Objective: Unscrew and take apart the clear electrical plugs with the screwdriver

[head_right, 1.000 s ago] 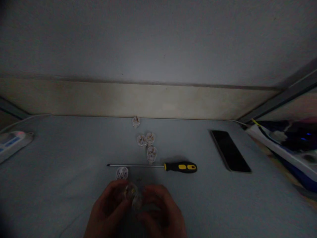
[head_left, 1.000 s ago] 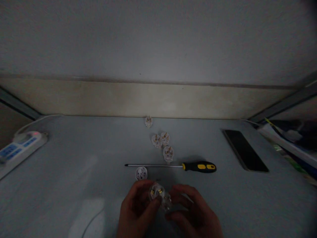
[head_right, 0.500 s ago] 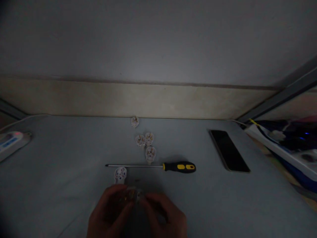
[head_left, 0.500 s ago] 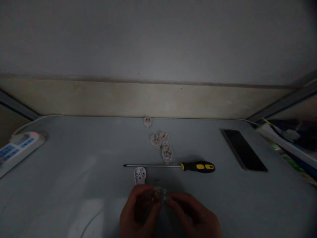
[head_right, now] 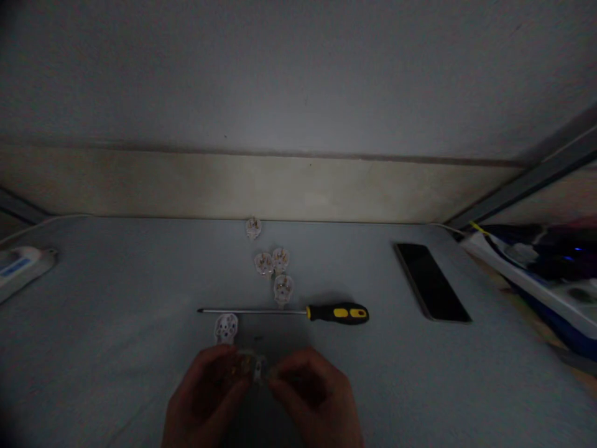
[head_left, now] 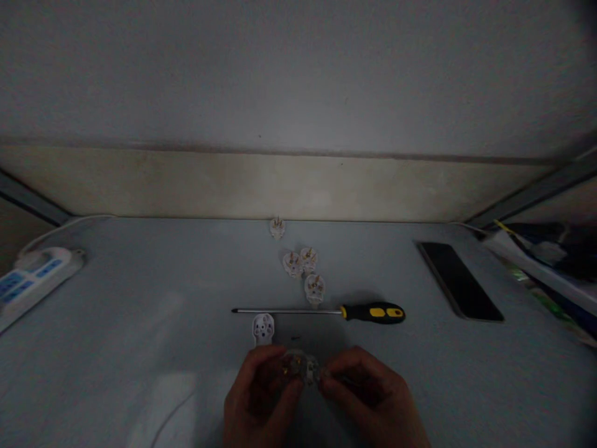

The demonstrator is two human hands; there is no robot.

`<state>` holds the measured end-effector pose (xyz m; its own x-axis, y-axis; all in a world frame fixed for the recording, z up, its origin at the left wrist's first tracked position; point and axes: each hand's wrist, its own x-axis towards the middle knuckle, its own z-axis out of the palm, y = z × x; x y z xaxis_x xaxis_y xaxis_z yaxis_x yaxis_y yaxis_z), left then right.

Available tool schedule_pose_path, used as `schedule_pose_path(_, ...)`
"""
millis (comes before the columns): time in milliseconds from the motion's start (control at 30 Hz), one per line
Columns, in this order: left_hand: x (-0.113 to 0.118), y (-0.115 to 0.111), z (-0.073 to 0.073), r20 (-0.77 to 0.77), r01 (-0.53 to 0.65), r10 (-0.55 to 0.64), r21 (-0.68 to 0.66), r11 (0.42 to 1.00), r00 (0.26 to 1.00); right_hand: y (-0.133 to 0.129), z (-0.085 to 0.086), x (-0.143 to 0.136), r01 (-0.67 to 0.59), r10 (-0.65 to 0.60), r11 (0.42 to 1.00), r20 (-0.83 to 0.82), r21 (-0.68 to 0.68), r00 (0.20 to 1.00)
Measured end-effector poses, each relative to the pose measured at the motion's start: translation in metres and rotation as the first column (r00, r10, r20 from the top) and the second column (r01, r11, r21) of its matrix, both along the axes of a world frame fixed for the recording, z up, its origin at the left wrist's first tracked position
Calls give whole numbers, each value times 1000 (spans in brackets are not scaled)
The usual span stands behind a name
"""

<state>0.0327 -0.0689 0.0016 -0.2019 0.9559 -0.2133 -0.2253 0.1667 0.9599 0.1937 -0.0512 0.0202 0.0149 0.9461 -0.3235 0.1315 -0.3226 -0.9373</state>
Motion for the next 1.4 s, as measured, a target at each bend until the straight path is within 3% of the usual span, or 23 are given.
schedule_pose_path(433,1,0,0,-20,40,-40,21,999,999,2,2,6,-24,24,1000,-30,-10,999)
schedule_pose_path(933,1,1,1,-37,27,-26,26,999,999,-5,-3,5,55,-52,967,-16,248,999)
schedule_pose_path(1067,-1,1,1,-46,65,-64,30,997,997,-3,1,4,-24,23,949,7,314,1000)
schedule_pose_path(1133,-1,1,1,-40,70,-69,20,997,997,-2,3,4,-54,49,954,24,295,999)
schedule_pose_path(1300,-1,2,1,-20,58,-59,-21,998,998,-5,-4,6,-65,66,995,-19,70,998)
schedule_pose_path(1400,-1,3,0,-8,67,-67,-27,997,998,-4,-9,7,-59,59,998,-72,11,996)
